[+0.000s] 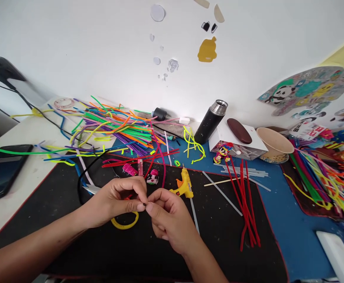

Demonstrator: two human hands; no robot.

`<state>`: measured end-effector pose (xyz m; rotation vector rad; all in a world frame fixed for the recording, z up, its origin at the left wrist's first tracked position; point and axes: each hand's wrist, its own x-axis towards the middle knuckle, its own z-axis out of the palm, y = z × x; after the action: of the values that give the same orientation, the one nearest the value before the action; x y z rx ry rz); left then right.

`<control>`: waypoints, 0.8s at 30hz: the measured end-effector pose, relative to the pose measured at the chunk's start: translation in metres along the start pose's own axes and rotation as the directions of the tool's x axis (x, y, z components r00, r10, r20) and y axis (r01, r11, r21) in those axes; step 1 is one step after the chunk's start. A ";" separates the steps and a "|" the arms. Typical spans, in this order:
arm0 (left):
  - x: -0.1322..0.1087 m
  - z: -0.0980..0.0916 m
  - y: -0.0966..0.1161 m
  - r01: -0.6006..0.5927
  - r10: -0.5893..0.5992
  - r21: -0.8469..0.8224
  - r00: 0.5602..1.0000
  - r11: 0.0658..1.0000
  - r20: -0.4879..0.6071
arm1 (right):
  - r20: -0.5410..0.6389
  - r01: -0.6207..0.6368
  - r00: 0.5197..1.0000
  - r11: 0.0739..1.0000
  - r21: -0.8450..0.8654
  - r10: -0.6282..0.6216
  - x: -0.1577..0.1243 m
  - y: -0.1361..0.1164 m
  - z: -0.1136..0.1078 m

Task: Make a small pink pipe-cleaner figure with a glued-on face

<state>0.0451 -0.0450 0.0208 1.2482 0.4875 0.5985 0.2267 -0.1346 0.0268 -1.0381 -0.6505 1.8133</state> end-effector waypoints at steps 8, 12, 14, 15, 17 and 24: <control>-0.004 -0.010 -0.003 0.127 -0.128 -0.030 0.991 0.991 -0.036 | -0.041 -0.002 0.999 0.999 0.042 0.003 -0.006 -0.002 0.000; -0.004 -0.027 0.004 0.085 -0.028 0.246 0.974 0.966 -0.225 | -0.146 0.029 0.989 1.000 -0.003 -0.029 -0.014 -0.006 -0.010; -0.002 -0.033 0.005 0.066 0.048 0.464 0.972 0.883 -0.230 | -0.204 0.060 0.977 0.998 -0.037 -0.066 -0.017 -0.009 -0.014; -0.001 -0.034 0.004 0.045 0.091 0.573 0.975 0.818 -0.205 | -0.226 0.077 0.970 0.995 -0.057 -0.088 -0.019 -0.011 -0.016; 0.004 -0.034 -0.002 -0.020 0.167 0.761 0.979 0.648 -0.116 | -0.255 0.108 0.958 0.988 -0.107 -0.132 -0.020 -0.014 -0.019; 0.028 -0.026 -0.031 -0.119 0.177 0.973 0.981 0.200 0.083 | -0.277 0.139 0.911 0.858 -0.494 -0.307 -0.015 -0.013 -0.018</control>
<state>0.0541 -0.0136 -0.0162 2.5894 0.8611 0.4410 0.2513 -0.1425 0.0332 -1.4903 -0.9692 1.2435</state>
